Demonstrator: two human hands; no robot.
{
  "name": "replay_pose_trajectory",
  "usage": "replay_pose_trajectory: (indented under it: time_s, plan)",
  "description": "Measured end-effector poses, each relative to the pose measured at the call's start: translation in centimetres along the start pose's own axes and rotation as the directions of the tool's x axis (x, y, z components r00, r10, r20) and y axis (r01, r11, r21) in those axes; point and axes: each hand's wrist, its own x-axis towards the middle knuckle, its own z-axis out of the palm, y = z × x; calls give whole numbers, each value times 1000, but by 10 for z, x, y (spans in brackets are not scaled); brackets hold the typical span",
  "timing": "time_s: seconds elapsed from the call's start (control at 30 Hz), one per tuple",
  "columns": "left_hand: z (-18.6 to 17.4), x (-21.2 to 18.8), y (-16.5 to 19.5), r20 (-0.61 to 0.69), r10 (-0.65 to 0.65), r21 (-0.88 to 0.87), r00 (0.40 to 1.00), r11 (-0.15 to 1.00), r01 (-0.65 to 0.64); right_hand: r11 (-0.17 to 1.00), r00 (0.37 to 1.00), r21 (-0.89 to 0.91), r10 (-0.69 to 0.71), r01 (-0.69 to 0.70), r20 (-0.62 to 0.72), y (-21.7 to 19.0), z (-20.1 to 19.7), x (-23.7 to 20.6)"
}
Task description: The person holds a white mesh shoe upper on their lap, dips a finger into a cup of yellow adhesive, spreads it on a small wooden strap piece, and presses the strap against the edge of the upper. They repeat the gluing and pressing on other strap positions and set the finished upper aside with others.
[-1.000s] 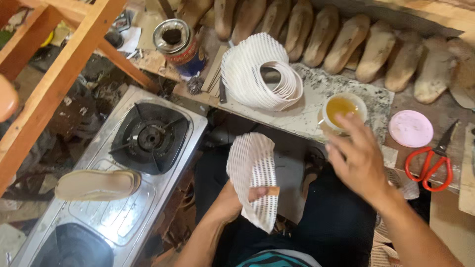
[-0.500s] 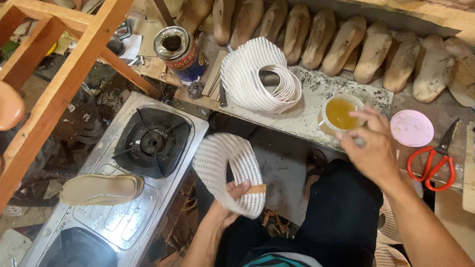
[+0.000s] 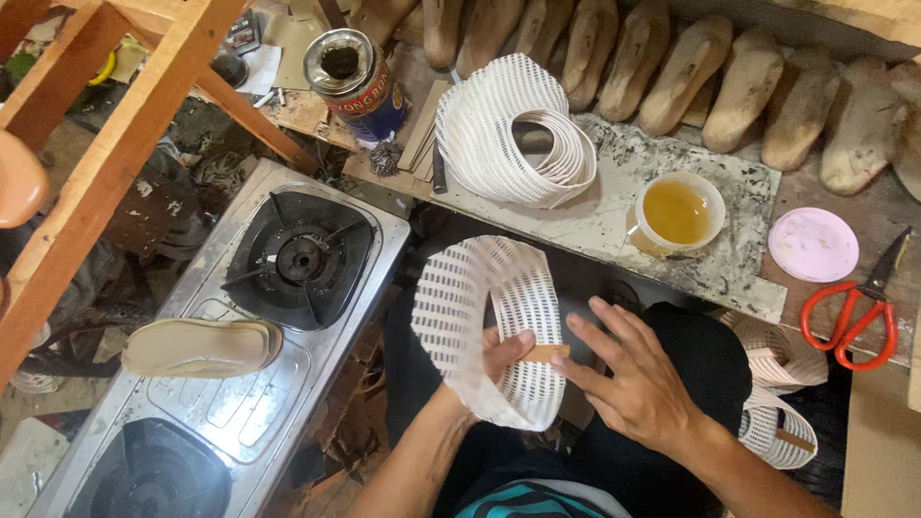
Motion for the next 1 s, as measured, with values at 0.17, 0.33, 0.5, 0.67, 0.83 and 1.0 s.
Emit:
replay_pose_trajectory:
  time_s: [0.17,0.33,0.5,0.67,0.83,1.0]
  plan:
    - [10,-7,3,-36,157,188,987,971,-148,996,991,-78,-48,38,-127,6,-3,-4]
    - [16,-13,7,4,171,69,985,983,-170,991,991,-94,-103,95,-90,5,-2,-4]
    - [16,-13,8,23,158,87,987,983,-160,992,992,-75,-105,100,-75,0,-5,-5]
    - [10,-11,8,-4,159,93,987,983,-158,987,983,-83,-145,136,-109,-1,-9,0]
    - [10,-13,8,46,82,38,996,996,-84,982,993,-189,-2,-20,-116,16,-13,15]
    - [0,-16,22,-54,191,23,980,981,-190,973,967,-106,186,-206,-172,41,-27,16]
